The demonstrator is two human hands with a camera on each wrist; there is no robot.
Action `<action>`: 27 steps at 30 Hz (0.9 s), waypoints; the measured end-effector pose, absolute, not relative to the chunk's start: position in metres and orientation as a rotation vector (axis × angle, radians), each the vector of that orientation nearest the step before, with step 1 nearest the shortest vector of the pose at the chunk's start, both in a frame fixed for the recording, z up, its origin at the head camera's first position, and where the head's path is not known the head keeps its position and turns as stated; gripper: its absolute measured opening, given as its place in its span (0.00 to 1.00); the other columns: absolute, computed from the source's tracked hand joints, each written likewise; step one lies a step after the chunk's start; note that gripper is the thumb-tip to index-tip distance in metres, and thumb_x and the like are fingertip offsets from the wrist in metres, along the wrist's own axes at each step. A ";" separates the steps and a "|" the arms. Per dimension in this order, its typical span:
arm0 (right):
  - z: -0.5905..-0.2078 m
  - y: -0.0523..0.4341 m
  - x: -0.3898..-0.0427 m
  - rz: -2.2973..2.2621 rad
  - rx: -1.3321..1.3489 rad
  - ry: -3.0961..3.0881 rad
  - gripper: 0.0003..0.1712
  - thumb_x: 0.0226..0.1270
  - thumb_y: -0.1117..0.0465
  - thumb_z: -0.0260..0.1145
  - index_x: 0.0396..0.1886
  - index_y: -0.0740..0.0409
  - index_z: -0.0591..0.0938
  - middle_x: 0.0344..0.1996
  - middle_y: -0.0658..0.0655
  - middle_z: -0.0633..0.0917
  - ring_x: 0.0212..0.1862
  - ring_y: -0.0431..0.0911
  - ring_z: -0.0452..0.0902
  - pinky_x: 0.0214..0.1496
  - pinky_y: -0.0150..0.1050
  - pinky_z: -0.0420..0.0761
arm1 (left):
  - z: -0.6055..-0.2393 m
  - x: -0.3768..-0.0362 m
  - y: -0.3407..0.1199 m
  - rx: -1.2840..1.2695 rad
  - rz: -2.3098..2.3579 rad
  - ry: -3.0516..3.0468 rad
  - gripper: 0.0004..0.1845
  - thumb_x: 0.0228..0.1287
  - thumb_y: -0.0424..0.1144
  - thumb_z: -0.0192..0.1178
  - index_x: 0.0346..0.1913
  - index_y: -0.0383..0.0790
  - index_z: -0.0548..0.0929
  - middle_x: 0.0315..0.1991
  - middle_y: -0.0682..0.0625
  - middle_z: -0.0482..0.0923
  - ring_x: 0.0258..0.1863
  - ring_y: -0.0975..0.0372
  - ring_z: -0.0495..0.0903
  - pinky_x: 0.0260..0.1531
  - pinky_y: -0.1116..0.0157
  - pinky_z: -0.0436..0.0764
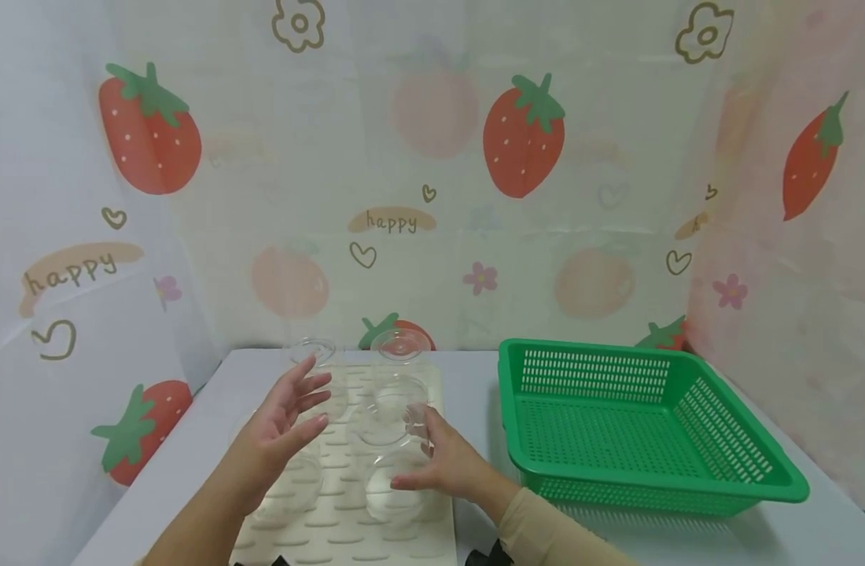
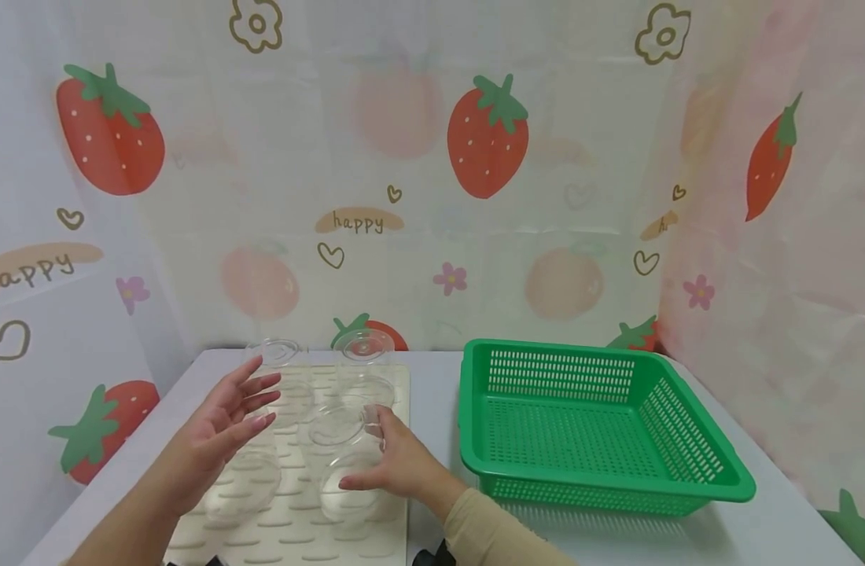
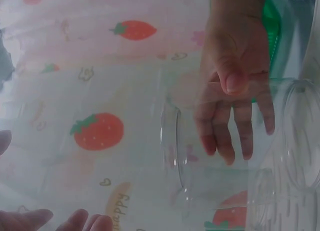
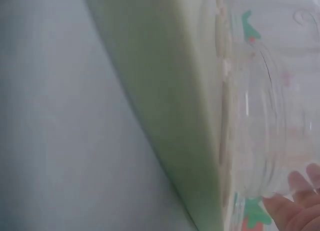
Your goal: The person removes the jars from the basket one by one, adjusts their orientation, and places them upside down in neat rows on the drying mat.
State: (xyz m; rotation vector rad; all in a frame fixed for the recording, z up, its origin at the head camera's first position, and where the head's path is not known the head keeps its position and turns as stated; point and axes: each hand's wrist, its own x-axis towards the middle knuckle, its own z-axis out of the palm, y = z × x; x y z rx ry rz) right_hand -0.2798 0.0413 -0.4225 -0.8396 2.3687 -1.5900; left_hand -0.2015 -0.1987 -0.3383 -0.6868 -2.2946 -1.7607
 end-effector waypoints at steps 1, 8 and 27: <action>-0.423 0.042 -0.281 -1.586 -0.846 2.362 0.54 0.40 0.58 0.78 0.66 0.49 0.56 0.64 0.56 0.65 0.64 0.53 0.62 0.63 0.51 0.65 | -0.338 -0.202 -0.199 -0.688 -1.761 -2.292 0.34 0.66 0.34 0.50 0.71 0.49 0.48 0.65 0.43 0.57 0.63 0.47 0.58 0.52 0.68 0.69; -0.422 0.049 -0.288 -1.579 -0.811 2.283 0.53 0.41 0.62 0.77 0.66 0.49 0.57 0.64 0.54 0.65 0.64 0.53 0.62 0.62 0.51 0.66 | -0.338 -0.203 -0.200 -0.693 -1.777 -2.288 0.34 0.66 0.34 0.51 0.71 0.49 0.48 0.65 0.44 0.57 0.64 0.47 0.58 0.50 0.74 0.69; -0.421 0.051 -0.279 -1.554 -0.643 2.325 0.62 0.39 0.56 0.78 0.71 0.46 0.48 0.65 0.60 0.63 0.65 0.56 0.60 0.63 0.49 0.64 | -0.341 -0.205 -0.196 -0.705 -1.827 -2.298 0.35 0.66 0.33 0.50 0.71 0.44 0.47 0.65 0.40 0.56 0.63 0.45 0.57 0.55 0.47 0.65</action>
